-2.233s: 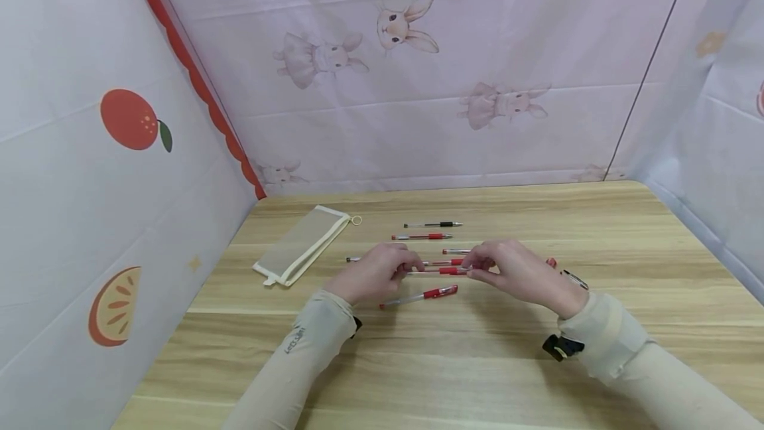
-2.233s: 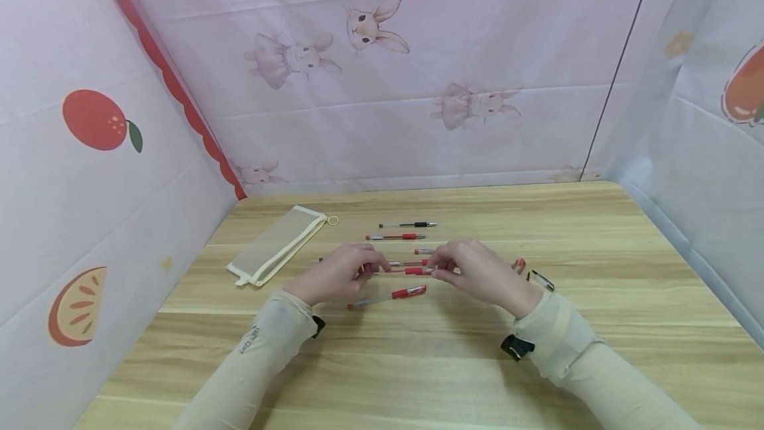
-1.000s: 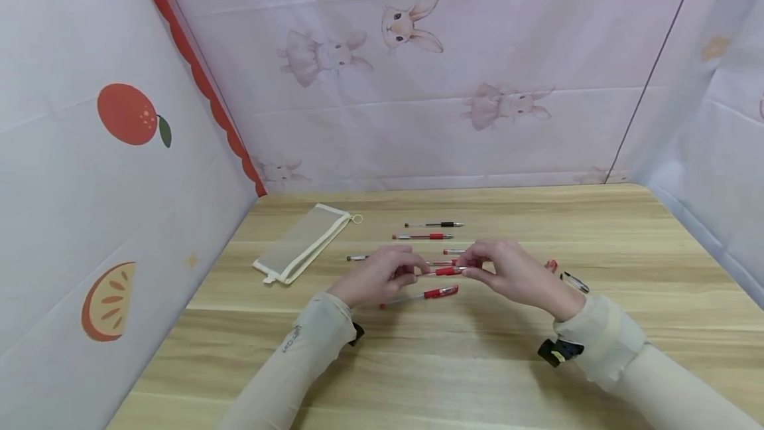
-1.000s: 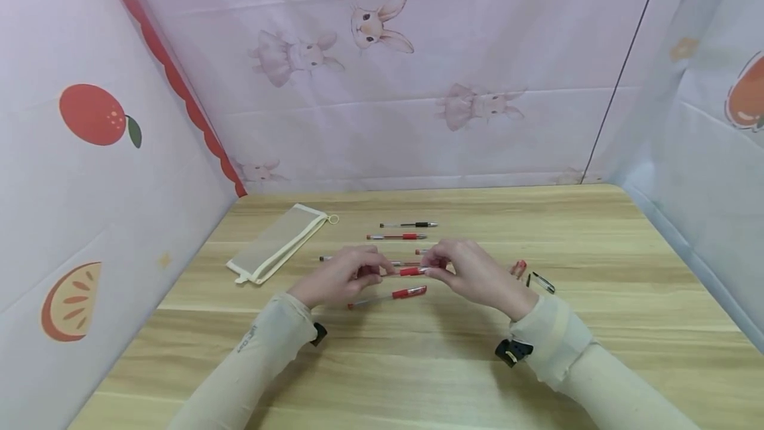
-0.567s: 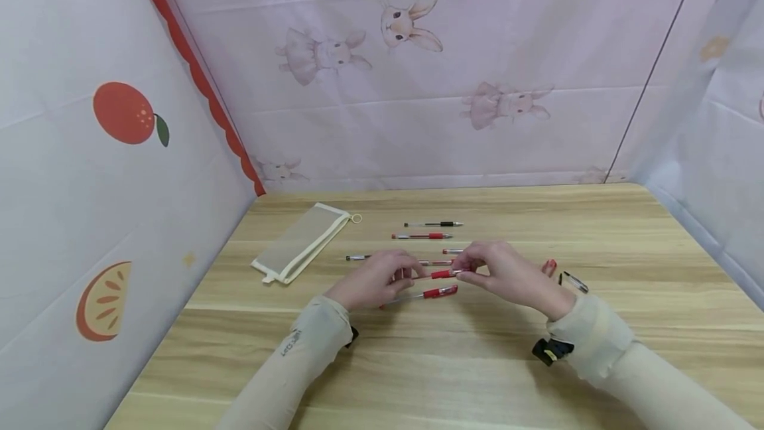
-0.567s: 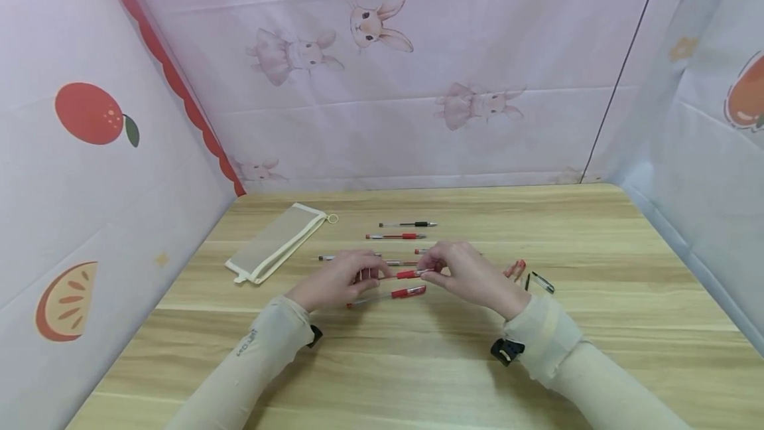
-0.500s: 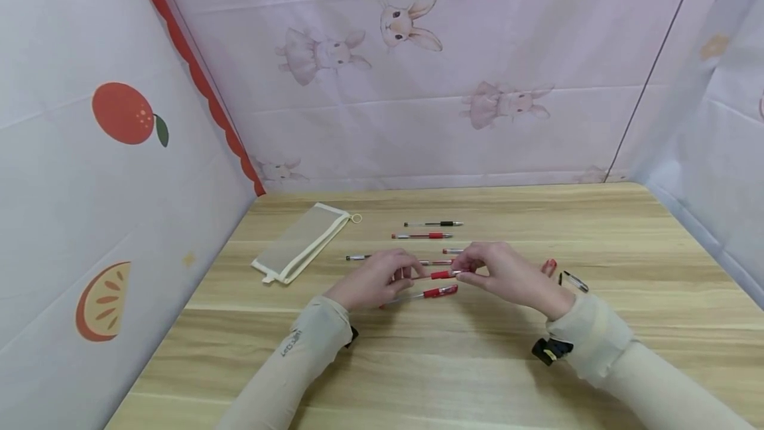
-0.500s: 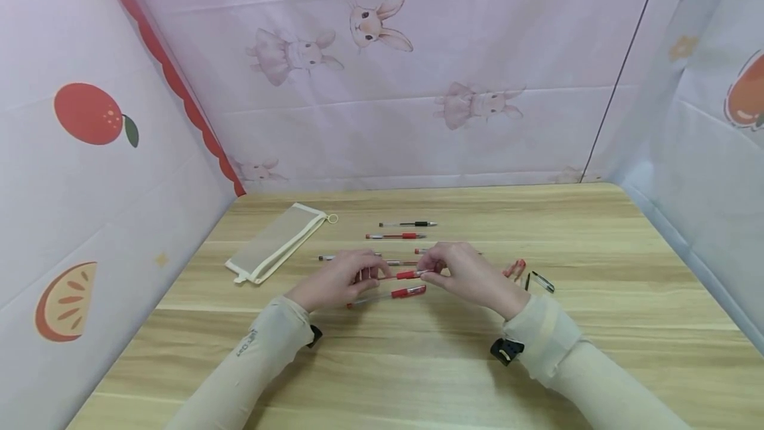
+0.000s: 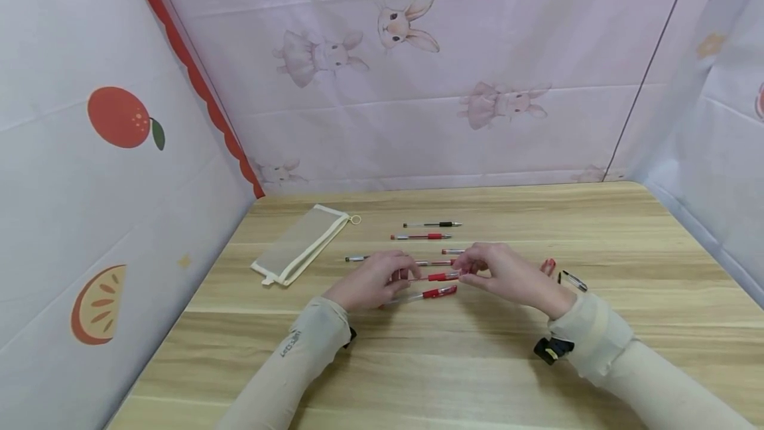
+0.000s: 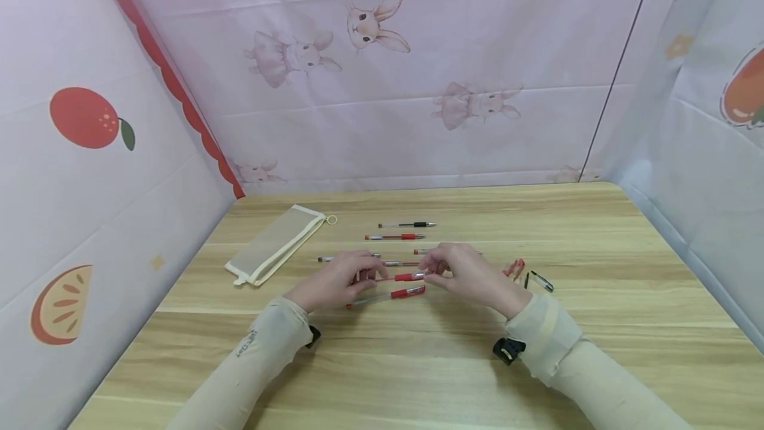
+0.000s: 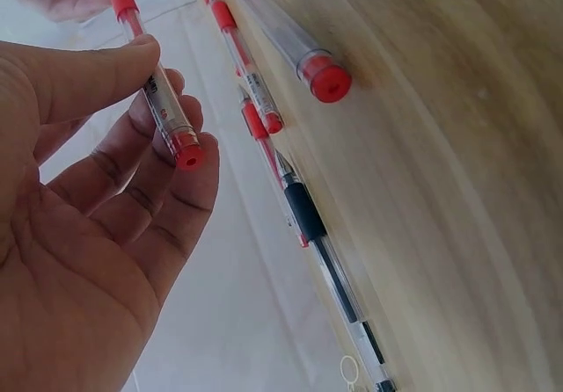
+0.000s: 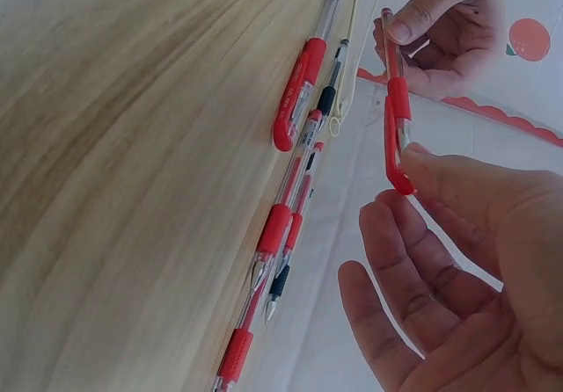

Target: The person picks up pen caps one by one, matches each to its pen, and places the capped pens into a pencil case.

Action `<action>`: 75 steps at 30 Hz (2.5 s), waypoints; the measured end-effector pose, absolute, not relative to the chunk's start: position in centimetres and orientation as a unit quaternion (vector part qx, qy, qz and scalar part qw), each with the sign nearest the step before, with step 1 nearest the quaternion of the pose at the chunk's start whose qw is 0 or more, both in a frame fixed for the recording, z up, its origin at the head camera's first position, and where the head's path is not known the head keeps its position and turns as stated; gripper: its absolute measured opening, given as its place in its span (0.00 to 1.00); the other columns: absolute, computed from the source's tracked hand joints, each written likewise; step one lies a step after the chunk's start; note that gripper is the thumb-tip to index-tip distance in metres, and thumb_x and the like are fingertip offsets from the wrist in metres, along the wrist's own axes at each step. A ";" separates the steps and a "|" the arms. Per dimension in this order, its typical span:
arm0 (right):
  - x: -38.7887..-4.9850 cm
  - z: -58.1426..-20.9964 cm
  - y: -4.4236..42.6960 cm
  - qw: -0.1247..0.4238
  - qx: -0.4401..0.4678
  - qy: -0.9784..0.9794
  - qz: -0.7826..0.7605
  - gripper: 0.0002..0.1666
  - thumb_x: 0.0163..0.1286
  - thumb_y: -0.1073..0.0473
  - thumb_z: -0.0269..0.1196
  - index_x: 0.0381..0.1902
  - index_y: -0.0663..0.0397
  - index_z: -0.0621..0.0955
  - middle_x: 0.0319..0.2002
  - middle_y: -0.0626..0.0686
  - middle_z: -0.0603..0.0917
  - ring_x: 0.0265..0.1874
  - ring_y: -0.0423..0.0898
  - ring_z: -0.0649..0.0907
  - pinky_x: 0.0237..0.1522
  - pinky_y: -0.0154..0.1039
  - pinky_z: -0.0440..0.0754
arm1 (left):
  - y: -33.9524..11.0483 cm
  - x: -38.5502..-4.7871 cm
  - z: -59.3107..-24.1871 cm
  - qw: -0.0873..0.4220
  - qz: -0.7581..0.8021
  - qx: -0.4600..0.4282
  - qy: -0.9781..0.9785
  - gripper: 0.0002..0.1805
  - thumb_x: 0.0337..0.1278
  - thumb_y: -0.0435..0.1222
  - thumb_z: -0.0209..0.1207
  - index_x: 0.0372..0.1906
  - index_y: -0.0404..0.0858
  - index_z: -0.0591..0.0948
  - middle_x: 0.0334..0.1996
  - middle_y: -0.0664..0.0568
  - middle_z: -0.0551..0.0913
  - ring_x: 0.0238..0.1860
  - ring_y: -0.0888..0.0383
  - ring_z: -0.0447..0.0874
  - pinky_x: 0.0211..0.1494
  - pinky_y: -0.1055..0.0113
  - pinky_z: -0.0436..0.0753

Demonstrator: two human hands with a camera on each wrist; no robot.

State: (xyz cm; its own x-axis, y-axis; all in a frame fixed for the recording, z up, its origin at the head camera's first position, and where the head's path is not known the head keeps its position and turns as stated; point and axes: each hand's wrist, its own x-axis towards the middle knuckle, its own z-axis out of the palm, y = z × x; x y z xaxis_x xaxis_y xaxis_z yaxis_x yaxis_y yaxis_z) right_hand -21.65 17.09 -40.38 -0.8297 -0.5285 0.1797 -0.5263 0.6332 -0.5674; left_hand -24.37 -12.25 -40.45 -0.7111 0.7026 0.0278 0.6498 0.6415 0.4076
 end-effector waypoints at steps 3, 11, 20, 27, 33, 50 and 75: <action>-21.7 -40.5 17.3 -0.002 -0.292 0.905 -0.310 0.10 0.74 0.62 0.71 0.51 0.54 0.89 0.39 0.42 0.89 0.39 0.36 0.85 0.49 0.48 0.91 | -12.4 -24.6 -40.6 0.069 0.203 0.377 0.901 0.11 0.74 0.33 0.65 0.54 0.49 0.87 0.44 0.60 0.85 0.41 0.63 0.79 0.47 0.71 0.82; -21.7 -40.7 18.0 -0.005 -0.290 0.907 -0.306 0.08 0.73 0.61 0.71 0.49 0.52 0.89 0.38 0.42 0.88 0.39 0.36 0.84 0.46 0.42 0.89 | -13.1 -25.3 -41.2 0.088 0.197 0.383 0.898 0.10 0.74 0.29 0.62 0.51 0.44 0.88 0.39 0.58 0.85 0.38 0.62 0.79 0.45 0.69 0.82; -21.7 -41.1 18.7 0.001 -0.278 0.910 -0.306 0.10 0.73 0.62 0.71 0.50 0.56 0.89 0.41 0.45 0.90 0.41 0.38 0.86 0.47 0.43 0.90 | -13.8 -25.8 -41.8 0.089 0.178 0.380 0.903 0.12 0.72 0.28 0.62 0.48 0.47 0.86 0.37 0.60 0.84 0.37 0.63 0.79 0.44 0.69 0.81; -21.6 -41.1 19.3 0.007 -0.267 0.913 -0.308 0.11 0.74 0.60 0.71 0.52 0.54 0.89 0.42 0.44 0.89 0.41 0.38 0.85 0.48 0.42 0.89 | -14.3 -25.6 -41.8 0.093 0.177 0.363 0.910 0.09 0.73 0.30 0.62 0.49 0.46 0.87 0.36 0.59 0.84 0.36 0.63 0.79 0.42 0.68 0.81; -21.4 -41.1 19.7 -0.001 -0.265 0.914 -0.307 0.10 0.74 0.61 0.71 0.51 0.54 0.89 0.41 0.45 0.89 0.41 0.39 0.86 0.47 0.40 0.89 | -14.7 -25.6 -41.9 0.093 0.168 0.352 0.916 0.08 0.73 0.30 0.63 0.48 0.45 0.88 0.35 0.58 0.83 0.34 0.62 0.77 0.40 0.68 0.79; -21.2 -41.2 21.4 -0.011 -0.256 0.916 -0.309 0.09 0.74 0.61 0.70 0.50 0.55 0.90 0.39 0.43 0.89 0.40 0.38 0.85 0.46 0.39 0.88 | -16.0 -25.8 -42.0 0.092 0.165 0.356 0.915 0.09 0.73 0.30 0.64 0.49 0.46 0.89 0.37 0.57 0.84 0.37 0.62 0.77 0.42 0.66 0.79; -21.1 -41.1 23.9 -0.027 -0.244 0.914 -0.323 0.10 0.74 0.64 0.70 0.50 0.57 0.90 0.39 0.45 0.90 0.38 0.36 0.85 0.42 0.35 0.87 | -16.4 -26.1 -41.5 0.102 0.169 0.354 0.914 0.08 0.72 0.31 0.65 0.47 0.47 0.89 0.38 0.58 0.87 0.36 0.63 0.79 0.43 0.65 0.81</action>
